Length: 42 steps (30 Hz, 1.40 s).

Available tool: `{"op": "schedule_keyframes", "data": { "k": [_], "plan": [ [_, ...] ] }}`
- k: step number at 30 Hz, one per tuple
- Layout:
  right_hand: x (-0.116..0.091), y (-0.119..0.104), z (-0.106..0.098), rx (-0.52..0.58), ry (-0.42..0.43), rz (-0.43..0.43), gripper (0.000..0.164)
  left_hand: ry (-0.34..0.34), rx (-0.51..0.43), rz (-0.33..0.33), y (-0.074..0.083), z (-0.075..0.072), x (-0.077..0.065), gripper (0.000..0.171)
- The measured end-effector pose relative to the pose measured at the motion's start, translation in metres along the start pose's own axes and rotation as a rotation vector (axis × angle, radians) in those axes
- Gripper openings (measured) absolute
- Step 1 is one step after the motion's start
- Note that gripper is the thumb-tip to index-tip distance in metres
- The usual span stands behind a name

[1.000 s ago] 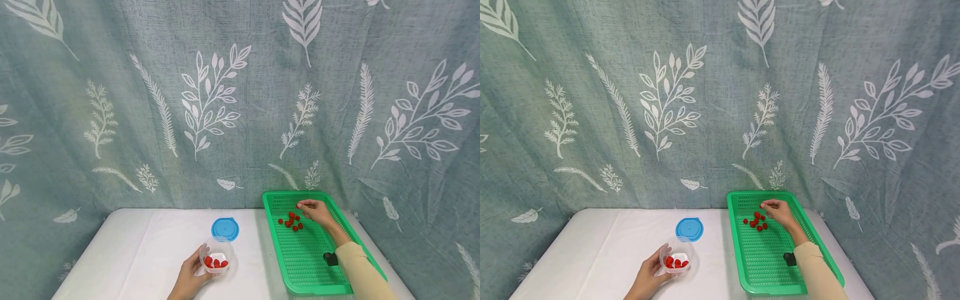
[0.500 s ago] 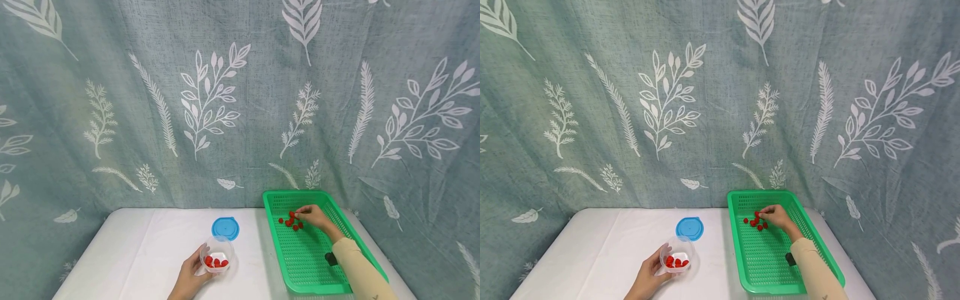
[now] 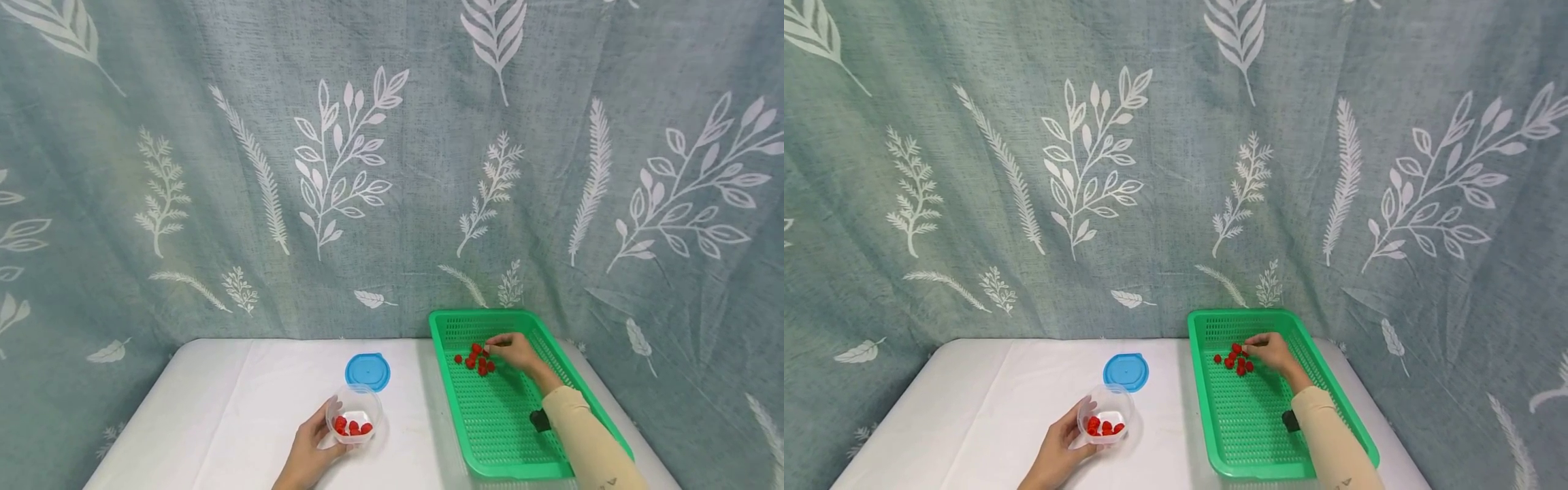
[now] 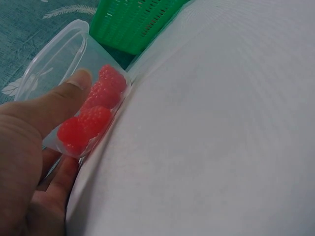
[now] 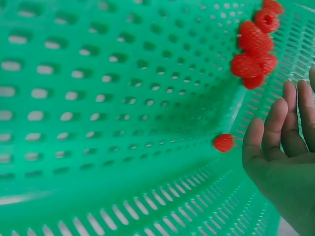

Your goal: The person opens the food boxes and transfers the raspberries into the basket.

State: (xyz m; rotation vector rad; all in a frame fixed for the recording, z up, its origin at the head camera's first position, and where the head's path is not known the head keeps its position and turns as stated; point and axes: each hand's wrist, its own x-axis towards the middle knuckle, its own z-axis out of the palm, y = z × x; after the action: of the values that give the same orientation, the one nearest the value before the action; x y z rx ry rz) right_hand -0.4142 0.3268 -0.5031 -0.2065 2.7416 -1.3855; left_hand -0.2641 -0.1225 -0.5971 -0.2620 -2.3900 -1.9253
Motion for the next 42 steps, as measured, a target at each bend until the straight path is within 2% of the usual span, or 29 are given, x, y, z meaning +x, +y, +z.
{"op": "schedule_keyframes", "data": {
  "k": [4, 6, 9, 13, 17, 19, 22, 26, 30, 35, 42],
  "plan": [
    [-0.002, -0.011, -0.001, 0.028, -0.011, -0.03, 0.042, 0.012, -0.033, 0.015, 0.0, 0.0, -0.001, 0.09],
    [-0.005, -0.024, 0.0, 0.05, -0.029, -0.054, 0.045, 0.011, -0.027, 0.007, -0.001, -0.001, -0.001, 0.091],
    [-0.017, -0.058, 0.003, 0.097, -0.065, -0.125, 0.046, 0.01, 0.004, 0.009, -0.002, 0.0, 0.0, 0.092],
    [-0.044, -0.108, 0.014, 0.156, -0.132, -0.234, 0.041, 0.021, 0.023, 0.016, -0.002, 0.001, 0.0, 0.091],
    [-0.075, -0.14, 0.033, 0.176, -0.16, -0.313, 0.035, 0.026, 0.015, 0.023, 0.001, 0.002, 0.0, 0.09],
    [-0.09, -0.152, 0.047, 0.172, -0.147, -0.338, 0.031, 0.026, 0.011, 0.022, 0.002, 0.002, 0.0, 0.09],
    [-0.108, -0.165, 0.073, 0.101, -0.088, -0.366, 0.025, 0.029, -0.003, 0.02, 0.002, 0.002, 0.0, 0.09],
    [-0.12, -0.173, 0.115, -0.05, 0.002, -0.354, 0.017, 0.035, -0.007, 0.019, 0.0, 0.002, 0.0, 0.09],
    [-0.123, -0.173, 0.152, -0.138, -0.009, -0.333, 0.02, 0.035, -0.005, 0.029, 0.0, 0.002, 0.001, 0.089],
    [-0.114, -0.163, 0.189, -0.132, -0.063, -0.276, 0.03, 0.026, -0.002, 0.039, 0.001, 0.001, 0.001, 0.09],
    [-0.089, -0.144, 0.229, -0.074, -0.081, -0.243, 0.029, 0.019, -0.013, 0.029, -0.001, 0.001, 0.0, 0.09]
  ]
}}
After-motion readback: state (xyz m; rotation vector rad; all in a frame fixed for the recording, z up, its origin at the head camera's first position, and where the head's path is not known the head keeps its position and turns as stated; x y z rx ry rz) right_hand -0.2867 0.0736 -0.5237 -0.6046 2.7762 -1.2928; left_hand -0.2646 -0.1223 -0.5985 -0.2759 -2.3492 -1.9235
